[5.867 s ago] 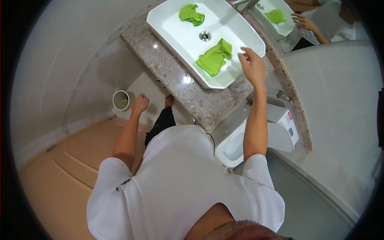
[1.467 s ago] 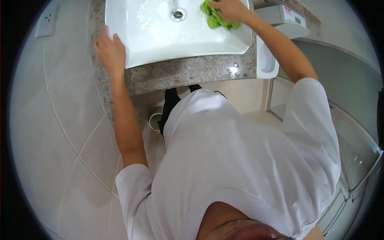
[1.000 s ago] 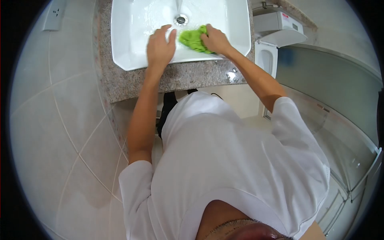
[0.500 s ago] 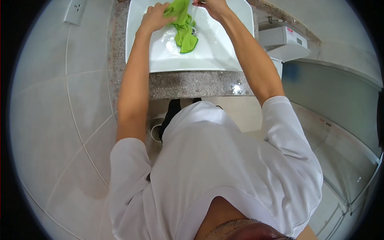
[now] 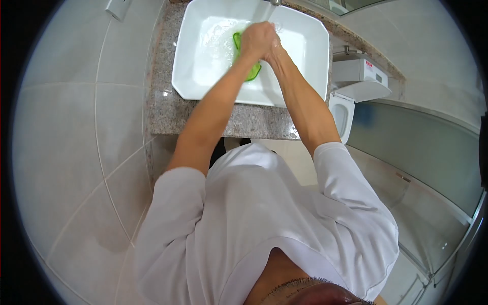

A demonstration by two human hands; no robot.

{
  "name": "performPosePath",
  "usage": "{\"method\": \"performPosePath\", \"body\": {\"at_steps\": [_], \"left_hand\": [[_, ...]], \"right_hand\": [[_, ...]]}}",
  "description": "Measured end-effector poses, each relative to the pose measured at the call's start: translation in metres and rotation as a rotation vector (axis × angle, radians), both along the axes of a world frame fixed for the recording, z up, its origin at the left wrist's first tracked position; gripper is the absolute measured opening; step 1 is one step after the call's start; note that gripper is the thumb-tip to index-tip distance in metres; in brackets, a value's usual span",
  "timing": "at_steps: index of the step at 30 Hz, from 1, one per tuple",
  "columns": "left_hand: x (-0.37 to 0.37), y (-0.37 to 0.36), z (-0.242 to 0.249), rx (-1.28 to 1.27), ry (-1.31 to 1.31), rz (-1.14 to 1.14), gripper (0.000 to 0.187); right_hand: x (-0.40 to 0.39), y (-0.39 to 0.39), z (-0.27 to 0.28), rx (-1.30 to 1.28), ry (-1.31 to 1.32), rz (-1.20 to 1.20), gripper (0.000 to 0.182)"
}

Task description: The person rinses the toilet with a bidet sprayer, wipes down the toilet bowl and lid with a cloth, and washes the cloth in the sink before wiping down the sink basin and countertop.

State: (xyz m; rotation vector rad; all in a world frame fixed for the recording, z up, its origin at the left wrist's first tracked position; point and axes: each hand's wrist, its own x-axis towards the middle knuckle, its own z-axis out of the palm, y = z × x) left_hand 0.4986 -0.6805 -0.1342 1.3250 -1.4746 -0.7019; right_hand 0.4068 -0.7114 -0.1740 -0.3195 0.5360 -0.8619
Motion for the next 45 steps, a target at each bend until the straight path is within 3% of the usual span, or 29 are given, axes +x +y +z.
{"method": "performPosePath", "body": {"at_steps": [1, 2, 3, 6, 7, 8, 9, 11, 12, 14, 15, 17, 19, 20, 22, 24, 25, 26, 27, 30, 32, 33, 35, 38, 40, 41, 42, 44, 45], "left_hand": [[0.009, -0.012, -0.009, 0.112, 0.018, 0.035, 0.034], [0.019, -0.027, -0.018, 0.221, 0.035, 0.072, 0.037], [0.026, -0.040, -0.035, 0.055, -0.108, 0.059, 0.041], [0.040, -0.051, -0.036, -0.012, -0.119, 0.049, 0.046], [0.053, -0.057, -0.041, -0.006, -0.120, 0.045, 0.046], [0.072, -0.062, -0.042, 0.037, -0.275, 0.015, 0.046], [0.087, -0.063, -0.044, 0.079, -0.430, -0.016, 0.047], [0.101, -0.062, -0.043, 0.059, -0.382, -0.028, 0.048], [0.107, -0.060, -0.042, 0.039, -0.330, -0.037, 0.048], [0.114, -0.060, -0.050, 0.108, -0.421, -0.079, 0.047], [0.113, -0.055, -0.044, 0.272, -0.420, -0.113, 0.045], [0.113, -0.056, -0.049, 0.436, -0.415, -0.148, 0.046], [0.118, -0.063, -0.068, 0.376, -0.495, -0.288, 0.049], [0.108, -0.054, -0.047, 0.378, -0.493, -0.290, 0.049], [0.081, -0.033, 0.010, 0.218, 0.011, -0.303, 0.047], [0.078, -0.035, 0.018, 0.274, 0.168, -0.373, 0.053], [0.079, -0.038, 0.016, 0.322, 0.326, -0.440, 0.059], [0.086, -0.040, 0.013, 0.320, 0.325, -0.437, 0.059], [0.099, -0.041, 0.010, 0.317, 0.180, -0.430, 0.058], [0.115, -0.032, 0.016, 0.287, -0.035, -0.524, 0.053], [0.107, -0.024, 0.007, 0.092, -0.414, -0.480, 0.046], [0.099, -0.028, -0.003, 0.083, -0.414, -0.482, 0.046], [0.080, -0.044, -0.020, 0.131, 0.026, -0.188, 0.039], [0.070, -0.046, -0.018, 0.012, -0.062, -0.182, 0.024], [0.069, -0.032, 0.031, 0.154, 0.093, -0.227, 0.021], [0.067, -0.025, 0.052, 0.305, 0.242, -0.261, 0.019], [0.062, -0.021, 0.054, 0.300, 0.233, -0.283, 0.019], [0.047, -0.013, 0.042, 0.184, 0.084, -0.425, 0.049], [0.040, -0.008, 0.029, -0.031, 0.056, -0.236, 0.043]], "right_hand": [[0.002, 0.008, 0.010, 0.003, 0.006, 0.000, 0.030], [0.007, 0.014, 0.019, 0.042, 0.261, -0.019, 0.028], [0.011, 0.017, 0.029, 0.079, 0.513, -0.037, 0.027], [0.002, 0.025, 0.057, 0.080, 0.553, -0.133, 0.027], [-0.033, 0.007, 0.060, 0.032, 0.355, -0.206, 0.021], [-0.038, 0.005, 0.052, 0.050, 0.347, -0.257, 0.022], [-0.058, 0.004, 0.093, -0.162, 0.524, -0.276, 0.018], [-0.077, -0.009, 0.084, -0.228, 0.573, -0.354, 0.015], [-0.095, -0.013, 0.093, -0.430, 0.863, -0.412, 0.014], [-0.108, -0.020, 0.081, -0.464, 1.097, -0.514, 0.015], [-0.110, -0.020, 0.072, -0.463, 1.097, -0.513, 0.015], [-0.110, -0.016, 0.065, -0.934, 1.854, -0.345, 0.019], [-0.109, -0.015, 0.064, -0.757, 1.641, -0.337, 0.021], [-0.066, 0.007, 0.037, -0.972, 1.582, -0.108, 0.025], [-0.025, 0.029, 0.034, -0.892, 1.618, 0.146, 0.043], [-0.021, 0.034, 0.032, -0.918, 1.622, 0.118, 0.035], [-0.017, 0.033, 0.034, -0.817, 1.423, -0.071, 0.030], [-0.013, 0.033, 0.036, -0.711, 1.216, -0.244, 0.025], [-0.024, 0.028, 0.046, -0.753, 1.174, -0.239, 0.018], [-0.039, 0.017, 0.101, -0.812, 1.193, -0.263, 0.017], [-0.044, 0.004, 0.136, -0.801, 1.268, -0.137, 0.023], [-0.037, 0.005, 0.156, -0.814, 1.301, -0.165, 0.020], [-0.039, 0.001, 0.180, -0.814, 1.298, -0.184, 0.021], [-0.056, 0.003, 0.172, -0.747, 1.332, -0.186, 0.023], [-0.087, -0.013, 0.110, -0.132, 0.915, -0.105, 0.036], [-0.069, 0.005, 0.116, -0.026, 0.920, -0.132, 0.031], [-0.047, 0.013, 0.109, 0.001, 0.811, -0.185, 0.028], [-0.016, 0.020, 0.082, -0.019, 0.486, -0.305, 0.026], [-0.009, 0.021, 0.083, -0.015, 0.484, -0.325, 0.026]]}}
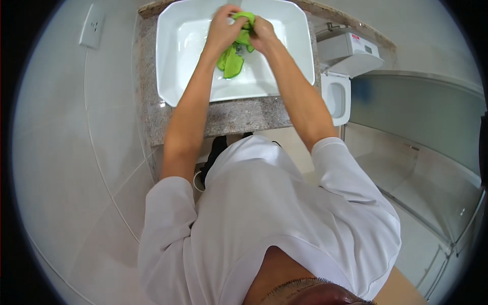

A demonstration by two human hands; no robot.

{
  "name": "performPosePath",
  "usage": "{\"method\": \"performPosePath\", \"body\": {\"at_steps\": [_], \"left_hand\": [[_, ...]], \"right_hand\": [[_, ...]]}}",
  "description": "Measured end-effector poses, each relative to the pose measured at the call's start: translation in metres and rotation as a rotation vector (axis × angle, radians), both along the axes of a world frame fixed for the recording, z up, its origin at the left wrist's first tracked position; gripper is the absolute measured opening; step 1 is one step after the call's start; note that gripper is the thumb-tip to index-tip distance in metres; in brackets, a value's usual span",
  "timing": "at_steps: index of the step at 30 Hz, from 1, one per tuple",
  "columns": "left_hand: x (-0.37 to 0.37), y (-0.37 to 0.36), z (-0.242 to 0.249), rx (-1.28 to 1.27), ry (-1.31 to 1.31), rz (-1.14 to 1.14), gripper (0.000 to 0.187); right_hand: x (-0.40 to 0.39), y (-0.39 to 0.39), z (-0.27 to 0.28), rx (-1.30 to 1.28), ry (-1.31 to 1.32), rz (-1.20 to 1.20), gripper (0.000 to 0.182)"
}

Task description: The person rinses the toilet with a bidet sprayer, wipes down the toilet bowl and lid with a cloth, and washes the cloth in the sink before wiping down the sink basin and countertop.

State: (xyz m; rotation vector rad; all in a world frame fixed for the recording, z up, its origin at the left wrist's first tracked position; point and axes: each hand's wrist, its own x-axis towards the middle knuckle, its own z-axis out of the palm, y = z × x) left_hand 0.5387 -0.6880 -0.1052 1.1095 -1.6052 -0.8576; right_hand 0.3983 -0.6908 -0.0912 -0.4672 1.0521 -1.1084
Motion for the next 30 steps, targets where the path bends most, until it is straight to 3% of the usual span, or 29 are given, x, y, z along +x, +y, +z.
{"method": "performPosePath", "body": {"at_steps": [1, 3, 4, 5, 6, 7, 9, 10, 11, 12, 13, 15, 16, 17, 20, 22, 23, 25, 26, 27, 29, 30], "left_hand": [[-0.005, 0.001, -0.007, -0.004, -0.004, -0.018, 0.043], [-0.011, 0.008, -0.015, 0.555, 0.512, 0.268, 0.039], [-0.005, 0.026, 0.020, 0.768, 0.676, 0.156, 0.040], [-0.005, 0.020, 0.009, 0.771, 0.674, 0.154, 0.040], [-0.004, 0.011, -0.011, 0.684, 0.829, 0.084, 0.040], [-0.001, 0.007, -0.024, 0.593, 0.983, 0.019, 0.039], [-0.006, -0.002, -0.016, 0.617, 0.990, 0.046, 0.034], [-0.012, -0.010, -0.016, 0.632, 0.903, 0.010, 0.033], [-0.019, -0.016, -0.016, 0.649, 0.816, -0.028, 0.032], [-0.026, -0.021, -0.018, 0.572, 0.596, -0.056, 0.039], [-0.036, -0.025, -0.025, 0.572, 0.597, -0.051, 0.039], [-0.056, -0.032, -0.047, 0.369, 0.258, 0.211, 0.038], [-0.062, -0.036, -0.059, 0.395, 0.482, 0.231, 0.038], [-0.063, -0.043, -0.068, 0.392, 0.480, 0.232, 0.038], [-0.059, -0.050, -0.072, 0.299, 0.349, 0.323, 0.035], [-0.053, -0.054, -0.062, 0.289, 0.091, 0.371, 0.029], [-0.046, -0.059, -0.078, 0.297, 0.086, 0.370, 0.029], [-0.024, -0.080, -0.098, 0.659, 0.769, 0.118, 0.027], [-0.023, -0.061, -0.068, 0.633, 0.941, -0.026, 0.028], [-0.025, -0.045, -0.048, 0.629, 0.940, -0.022, 0.028], [-0.031, -0.028, -0.026, 0.586, 0.567, -0.147, 0.036], [-0.034, -0.030, -0.032, 0.532, 0.508, -0.138, 0.035]], "right_hand": [[0.008, -0.001, 0.006, -0.032, -0.044, -0.047, 0.023], [0.008, -0.005, 0.014, -0.063, -0.092, -0.112, 0.021], [0.006, -0.009, 0.012, -0.143, -0.107, -0.038, 0.021], [0.004, -0.015, 0.010, -0.226, -0.122, 0.043, 0.022], [-0.001, -0.018, 0.009, -0.275, 0.099, 0.090, 0.024], [-0.005, -0.008, 0.016, -0.265, 0.096, 0.091, 0.024], [-0.004, 0.010, 0.046, 0.014, 0.377, 0.048, 0.030], [-0.003, 0.009, 0.031, 0.138, 0.224, 0.011, 0.036], [-0.001, 0.004, 0.010, 0.136, 0.226, 0.012, 0.036], [0.001, -0.001, -0.012, 0.082, 0.049, -0.022, 0.033], [0.006, -0.005, -0.023, 0.029, -0.130, -0.054, 0.030], [0.019, -0.007, -0.024, 0.055, -0.047, -0.098, 0.034], [0.020, -0.014, -0.034, 0.056, -0.054, -0.145, 0.035], [0.021, -0.017, -0.037, 0.062, -0.059, -0.194, 0.036], [0.014, -0.020, -0.043, 0.102, 0.077, -0.121, 0.038], [0.008, -0.020, -0.044, 0.048, 0.033, -0.005, 0.038], [0.005, -0.015, -0.031, -0.012, -0.012, 0.097, 0.039], [-0.018, -0.002, -0.013, 0.038, 0.026, 0.179, 0.040], [-0.030, 0.000, -0.018, 0.077, 0.009, 0.299, 0.040], [-0.035, 0.001, -0.021, 0.117, -0.009, 0.418, 0.042], [-0.033, -0.006, -0.023, 0.133, -0.023, 0.414, 0.046], [-0.033, -0.013, -0.025, 0.082, 0.117, 0.520, 0.042]]}}
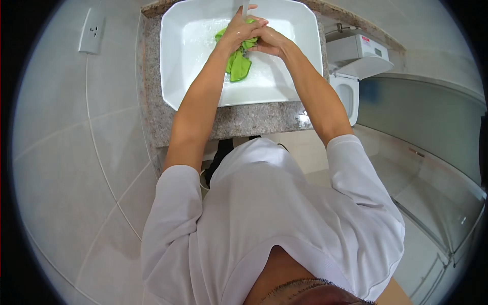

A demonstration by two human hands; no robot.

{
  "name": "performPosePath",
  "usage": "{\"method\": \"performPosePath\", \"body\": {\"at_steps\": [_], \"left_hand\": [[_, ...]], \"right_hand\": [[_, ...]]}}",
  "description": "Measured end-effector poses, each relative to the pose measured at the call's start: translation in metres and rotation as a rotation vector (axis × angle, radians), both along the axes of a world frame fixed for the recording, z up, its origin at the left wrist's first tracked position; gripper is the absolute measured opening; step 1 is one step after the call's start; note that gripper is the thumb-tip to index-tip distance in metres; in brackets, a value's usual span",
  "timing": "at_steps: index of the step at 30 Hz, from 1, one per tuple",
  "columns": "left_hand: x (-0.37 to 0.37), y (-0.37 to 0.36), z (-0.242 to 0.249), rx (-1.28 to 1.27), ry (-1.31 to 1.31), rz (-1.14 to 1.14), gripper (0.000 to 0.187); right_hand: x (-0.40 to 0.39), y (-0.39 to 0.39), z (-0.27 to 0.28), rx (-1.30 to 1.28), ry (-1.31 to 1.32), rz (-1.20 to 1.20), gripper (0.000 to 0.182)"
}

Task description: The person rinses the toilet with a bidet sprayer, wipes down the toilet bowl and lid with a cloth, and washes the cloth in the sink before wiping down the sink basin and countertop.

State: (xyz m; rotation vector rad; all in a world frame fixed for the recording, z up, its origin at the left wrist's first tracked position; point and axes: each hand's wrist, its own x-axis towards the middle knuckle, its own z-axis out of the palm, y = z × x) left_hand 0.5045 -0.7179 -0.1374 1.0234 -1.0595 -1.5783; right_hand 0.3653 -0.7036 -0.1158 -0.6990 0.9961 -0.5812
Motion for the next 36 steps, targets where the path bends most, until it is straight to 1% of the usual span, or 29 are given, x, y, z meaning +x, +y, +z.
{"method": "performPosePath", "body": {"at_steps": [1, 2, 4, 5, 6, 7, 8, 10, 11, 13, 15, 16, 18, 19, 20, 21, 23, 24, 25, 26, 27, 28, 29, 30, 31, 32, 33, 34, 36], "left_hand": [[-0.002, 0.000, -0.001, -0.055, -0.058, 0.010, 0.034], [0.001, -0.002, -0.001, 0.003, -0.067, 0.028, 0.031], [0.002, -0.006, 0.002, 0.063, -0.079, 0.044, 0.031], [0.001, -0.005, 0.004, 0.163, -0.027, 0.172, 0.028], [0.001, -0.003, 0.005, 0.262, 0.024, 0.302, 0.030], [0.002, -0.006, -0.004, 0.264, 0.020, 0.302, 0.030], [0.004, -0.014, -0.022, 0.254, 0.047, 0.394, 0.028], [0.008, -0.030, -0.055, 0.242, 0.073, 0.489, 0.028], [0.008, -0.037, -0.069, 0.263, 0.132, 0.503, 0.028], [0.014, -0.042, -0.086, 0.290, 0.187, 0.520, 0.028], [0.021, -0.046, -0.097, 0.351, 0.284, 0.332, 0.026], [0.023, -0.042, -0.085, 0.352, 0.281, 0.332, 0.026], [0.032, -0.029, -0.045, 0.184, -0.094, 0.205, 0.025], [0.041, -0.027, -0.050, 0.180, -0.092, 0.211, 0.025], [0.056, -0.020, -0.064, -0.233, -0.755, 0.296, 0.026], [0.071, -0.014, -0.073, -0.661, -1.411, 0.352, 0.027], [0.087, -0.003, -0.063, -0.638, -1.526, 0.200, 0.031], [0.090, -0.008, -0.054, -0.486, -1.385, 0.000, 0.031], [0.091, -0.012, -0.042, -0.338, -1.233, -0.190, 0.033], [0.088, -0.013, -0.034, -0.340, -1.232, -0.190, 0.033], [0.081, -0.009, -0.023, -0.372, -1.027, -0.209, 0.030], [0.075, -0.007, -0.012, -0.402, -0.822, -0.224, 0.028], [0.066, -0.001, 0.002, -0.402, -0.825, -0.223, 0.028], [0.054, 0.009, 0.020, -0.480, -0.665, -0.150, 0.016], [0.044, 0.017, 0.040, -0.556, -0.502, -0.080, 0.019], [0.037, 0.021, 0.061, -0.478, -0.277, -0.156, 0.019], [0.035, 0.025, 0.074, -0.480, -0.275, -0.162, 0.019], [0.033, 0.026, 0.084, -0.498, -0.309, -0.154, 0.019], [0.035, 0.032, 0.097, -0.450, -0.366, -0.090, 0.023]], "right_hand": [[0.001, -0.006, -0.002, -0.078, 0.116, 0.111, 0.038], [0.003, -0.011, -0.003, -0.078, 0.113, 0.107, 0.038], [0.009, -0.018, -0.012, -0.183, 0.315, 0.279, 0.028], [0.011, -0.021, -0.022, -0.215, 0.379, 0.337, 0.024], [0.015, -0.020, -0.032, -0.482, 0.538, 0.406, 0.021], [0.017, -0.020, -0.040, -0.756, 0.695, 0.470, 0.019], [0.020, -0.017, -0.039, -0.755, 0.691, 0.468, 0.019], [0.028, -0.010, -0.029, -1.022, 1.049, 0.545, 0.031], [0.029, -0.006, -0.022, -1.021, 1.046, 0.546, 0.031], [0.031, 0.001, -0.010, -0.973, 1.227, 0.711, 0.035], [0.026, 0.000, 0.009, -0.996, 1.253, 0.735, 0.035], [0.019, 0.001, 0.015, -1.021, 1.285, 0.760, 0.035], [-0.004, -0.016, 0.001, -0.990, 1.406, 0.690, 0.049], [-0.018, -0.020, 0.006, -0.922, 1.469, 0.688, 0.058], [-0.031, -0.026, 0.017, -0.799, 1.494, 0.769, 0.060], [-0.046, -0.029, 0.011, -0.801, 1.491, 0.776, 0.060], [-0.065, -0.032, 0.004, -1.081, 1.537, 0.550, 0.052], [-0.072, -0.035, 0.013, -1.085, 1.537, 0.547, 0.052], [-0.070, -0.030, 0.052, -0.936, 1.328, 0.491, 0.055], [-0.067, -0.021, 0.085, -0.784, 1.119, 0.435, 0.059], [-0.063, -0.007, 0.106, -0.782, 1.118, 0.435, 0.059], [-0.055, 0.006, 0.125, -0.788, 0.879, 0.314, 0.063], [-0.047, 0.013, 0.132, -0.784, 0.637, 0.194, 0.068], [-0.040, 0.010, 0.126, -0.886, 0.753, 0.186, 0.059], [-0.035, 0.005, 0.115, -0.885, 0.750, 0.181, 0.059], [-0.031, 0.002, 0.098, -0.906, 0.762, 0.315, 0.050], [-0.028, 0.004, 0.081, -0.923, 0.774, 0.450, 0.042], [-0.015, 0.012, 0.075, -0.976, 0.815, 0.321, 0.032], [-0.021, 0.014, 0.087, -0.950, 0.729, 0.272, 0.030]]}}
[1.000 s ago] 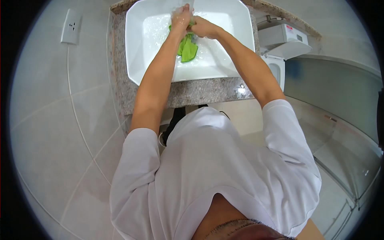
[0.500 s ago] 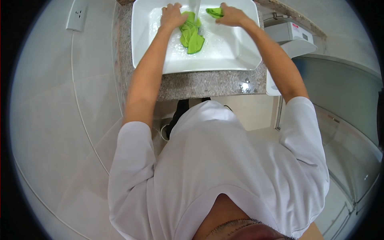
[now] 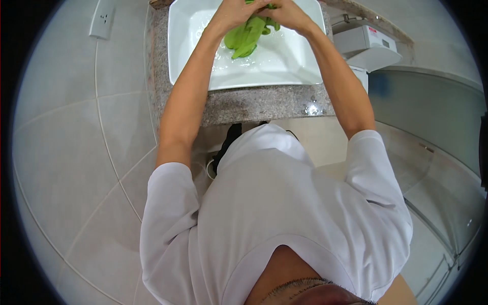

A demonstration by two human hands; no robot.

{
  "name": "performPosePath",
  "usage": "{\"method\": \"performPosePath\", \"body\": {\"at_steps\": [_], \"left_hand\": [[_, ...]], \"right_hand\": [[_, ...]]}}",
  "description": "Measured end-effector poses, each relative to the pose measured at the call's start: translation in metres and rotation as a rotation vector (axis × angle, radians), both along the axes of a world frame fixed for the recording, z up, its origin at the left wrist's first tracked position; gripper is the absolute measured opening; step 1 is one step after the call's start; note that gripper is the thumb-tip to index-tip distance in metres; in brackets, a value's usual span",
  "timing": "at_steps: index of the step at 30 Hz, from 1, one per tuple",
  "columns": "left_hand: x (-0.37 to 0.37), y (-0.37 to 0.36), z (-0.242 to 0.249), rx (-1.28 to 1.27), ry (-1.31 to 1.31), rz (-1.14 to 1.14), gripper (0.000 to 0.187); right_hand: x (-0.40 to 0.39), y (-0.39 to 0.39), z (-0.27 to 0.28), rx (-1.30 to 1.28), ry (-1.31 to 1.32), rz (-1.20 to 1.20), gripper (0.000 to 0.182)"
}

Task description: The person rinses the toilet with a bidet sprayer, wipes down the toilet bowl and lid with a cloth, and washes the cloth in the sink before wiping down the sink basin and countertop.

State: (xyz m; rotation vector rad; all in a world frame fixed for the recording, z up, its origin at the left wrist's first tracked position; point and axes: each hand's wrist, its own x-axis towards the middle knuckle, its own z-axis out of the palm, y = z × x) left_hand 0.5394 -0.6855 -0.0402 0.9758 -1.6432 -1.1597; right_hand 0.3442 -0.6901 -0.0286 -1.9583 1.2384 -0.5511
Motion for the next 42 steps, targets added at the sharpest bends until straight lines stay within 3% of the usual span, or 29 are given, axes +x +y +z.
{"method": "performPosePath", "body": {"at_steps": [1, 2, 5, 8, 10, 11, 13, 14, 15, 17, 19, 21, 23, 26, 28, 29, 31, 32, 33, 34, 35, 36, 37, 39, 40, 42], "left_hand": [[0.005, 0.002, -0.001, 0.001, 0.001, 0.011, 0.023], [0.014, 0.003, -0.006, -0.022, -0.136, 0.015, 0.025], [0.036, -0.005, -0.052, -0.059, -0.313, -0.015, 0.037], [0.043, -0.007, -0.068, 0.029, -0.432, 0.043, 0.045], [0.046, -0.003, -0.067, 0.021, -0.590, 0.082, 0.020], [0.042, -0.001, -0.064, 0.020, -0.587, 0.086, 0.020], [0.028, 0.004, -0.063, -0.060, -0.219, 0.122, 0.020], [0.030, -0.008, -0.097, 0.001, -0.312, 0.157, 0.030], [0.034, -0.011, -0.098, -0.004, -0.312, 0.163, 0.030], [0.043, -0.014, -0.104, 0.192, -1.216, 0.006, 0.049], [0.056, -0.011, -0.107, 0.278, -1.256, -0.007, 0.059], [0.061, 0.009, -0.098, 0.046, -1.018, 0.172, 0.058], [0.042, 0.007, -0.104, -0.180, -0.617, 0.320, 0.050], [-0.003, 0.001, -0.082, -0.465, -0.111, 0.426, 0.048], [-0.017, 0.001, -0.063, 0.082, 0.451, -0.110, 0.048], [-0.018, 0.001, -0.059, 0.079, 0.456, -0.104, 0.048], [-0.019, 0.000, -0.056, -0.017, 0.197, 0.261, 0.042], [-0.027, 0.003, -0.055, -0.098, 0.195, 0.451, 0.027], [-0.033, 0.003, -0.058, -0.107, 0.196, 0.459, 0.027], [-0.040, 0.004, -0.064, -0.030, 0.225, 0.388, 0.034], [-0.047, 0.004, -0.065, 0.049, 0.253, 0.318, 0.043], [-0.055, 0.017, -0.056, 0.140, 0.328, 0.270, 0.033], [-0.066, 0.024, -0.058, 0.141, 0.325, 0.277, 0.033], [-0.086, 0.038, -0.069, 0.067, 0.084, 0.387, 0.041], [-0.093, 0.053, -0.063, 0.068, 0.080, 0.387, 0.041], [-0.100, 0.079, -0.045, 0.387, 0.283, 0.702, 0.056]], "right_hand": [[0.003, 0.002, 0.011, 0.038, -0.094, -0.003, 0.029], [0.007, 0.001, 0.015, 0.019, 0.037, -0.051, 0.025], [0.006, 0.014, 0.090, -0.012, -0.070, -0.137, 0.019], [0.006, 0.005, 0.098, 0.043, -0.014, -0.272, 0.018], [-0.001, -0.014, 0.049, -0.021, 0.115, -0.228, 0.018], [-0.006, -0.026, 0.010, -0.082, 0.238, -0.188, 0.018], [0.001, -0.042, -0.104, 0.044, 0.018, -0.282, 0.018], [0.012, -0.039, -0.116, 0.043, 0.019, -0.279, 0.018], [0.026, -0.038, -0.121, 0.143, -0.118, -0.384, 0.017], [0.036, -0.036, -0.113, 0.250, -0.257, -0.488, 0.017], [0.034, -0.045, -0.074, 0.139, -0.419, -0.509, 0.017], [0.020, -0.049, -0.028, 0.055, -0.544, -0.428, 0.019], [0.024, -0.033, 0.039, 0.071, -0.541, -0.343, 0.020], [0.021, -0.024, 0.089, 0.054, -0.543, -0.228, 0.017], [0.014, -0.021, 0.103, 0.050, -0.655, -0.194, 0.015], [-0.001, -0.025, 0.098, 0.051, -0.650, -0.188, 0.015], [-0.037, -0.029, 0.061, -0.077, -0.485, -0.485, 0.014], [-0.033, -0.016, 0.036, -0.069, -0.586, -0.631, 0.019], [-0.028, -0.004, 0.018, 0.044, -0.546, -0.691, 0.056], [-0.038, 0.000, -0.010, 0.331, -0.659, -0.528, 0.064], [-0.018, 0.017, -0.025, 0.523, -0.772, -0.736, 0.075], [-0.008, 0.017, -0.039, 0.816, -0.864, -0.830, 0.075], [0.002, 0.022, -0.054, 0.855, -1.082, -0.708, 0.074], [0.009, 0.008, -0.098, 0.646, -1.298, -0.483, 0.060], [0.012, 0.002, -0.103, 0.649, -1.302, -0.484, 0.060], [0.019, -0.008, -0.106, 0.621, -1.211, -0.804, 0.041]]}}
